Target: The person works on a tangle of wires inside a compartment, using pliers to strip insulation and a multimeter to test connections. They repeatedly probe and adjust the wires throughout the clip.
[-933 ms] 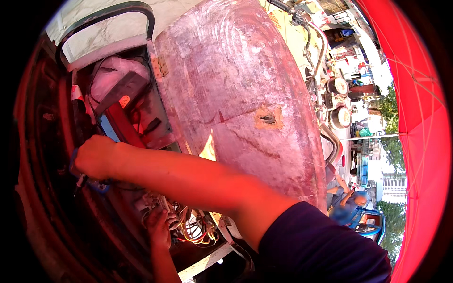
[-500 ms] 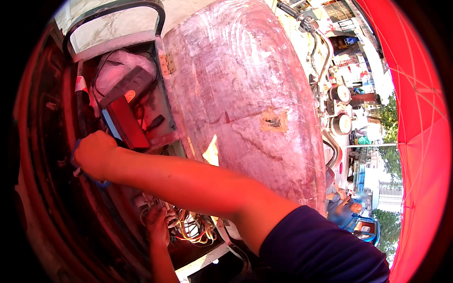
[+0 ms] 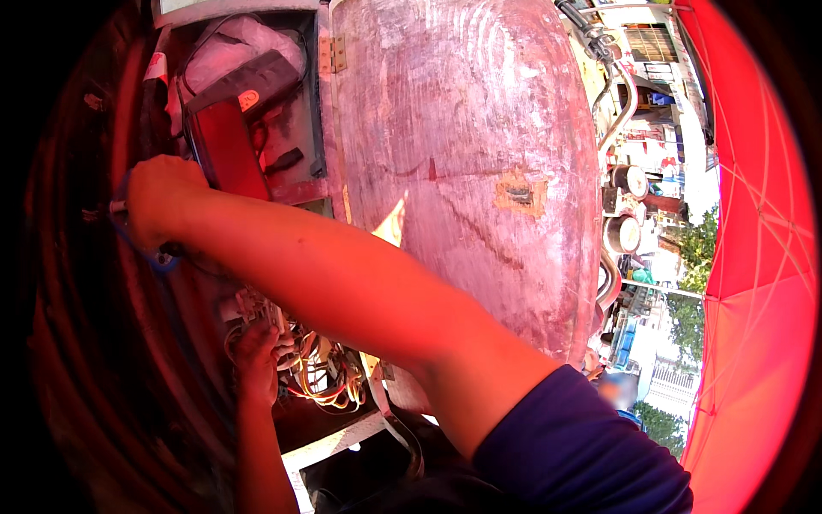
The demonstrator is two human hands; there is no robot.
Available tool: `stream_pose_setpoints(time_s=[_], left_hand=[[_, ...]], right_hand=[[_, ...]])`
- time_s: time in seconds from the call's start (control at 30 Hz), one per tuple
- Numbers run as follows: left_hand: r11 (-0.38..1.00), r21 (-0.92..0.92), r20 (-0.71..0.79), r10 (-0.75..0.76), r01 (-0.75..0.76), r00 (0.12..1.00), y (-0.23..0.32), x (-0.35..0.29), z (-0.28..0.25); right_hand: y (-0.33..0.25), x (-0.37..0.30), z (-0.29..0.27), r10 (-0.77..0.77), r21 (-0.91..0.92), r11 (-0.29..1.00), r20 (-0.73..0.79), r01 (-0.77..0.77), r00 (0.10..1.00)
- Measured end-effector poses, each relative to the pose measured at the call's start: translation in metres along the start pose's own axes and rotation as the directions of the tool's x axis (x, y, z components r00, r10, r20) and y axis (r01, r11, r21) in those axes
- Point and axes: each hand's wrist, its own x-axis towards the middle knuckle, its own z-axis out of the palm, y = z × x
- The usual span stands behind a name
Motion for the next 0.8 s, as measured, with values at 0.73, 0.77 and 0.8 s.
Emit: stream_pose_setpoints(time_s=[0.73, 0.77, 0.8], left_hand=[[0.999, -0.045, -0.002, -0.014, 0.014, 1.0, 0.005, -0.002, 0.003], [0.999, -0.048, 0.004, -0.018, 0.018, 1.0, 0.002, -0.002, 0.002], [0.999, -0.051, 0.004, -0.012, 0.012, 1.0, 0.002, -0.001, -0.001]], right_hand=[[0.019, -0.012, -0.001, 0.143, 0.394, 0.918, -0.201, -0.054, 0.969], [0.024, -0.016, -0.003, 0.142, 0.443, 0.896, -0.223, -0.03, 0.964], [0.028, -0.018, -0.004, 0.13, 0.488, 0.873, -0.246, 0.006, 0.961]])
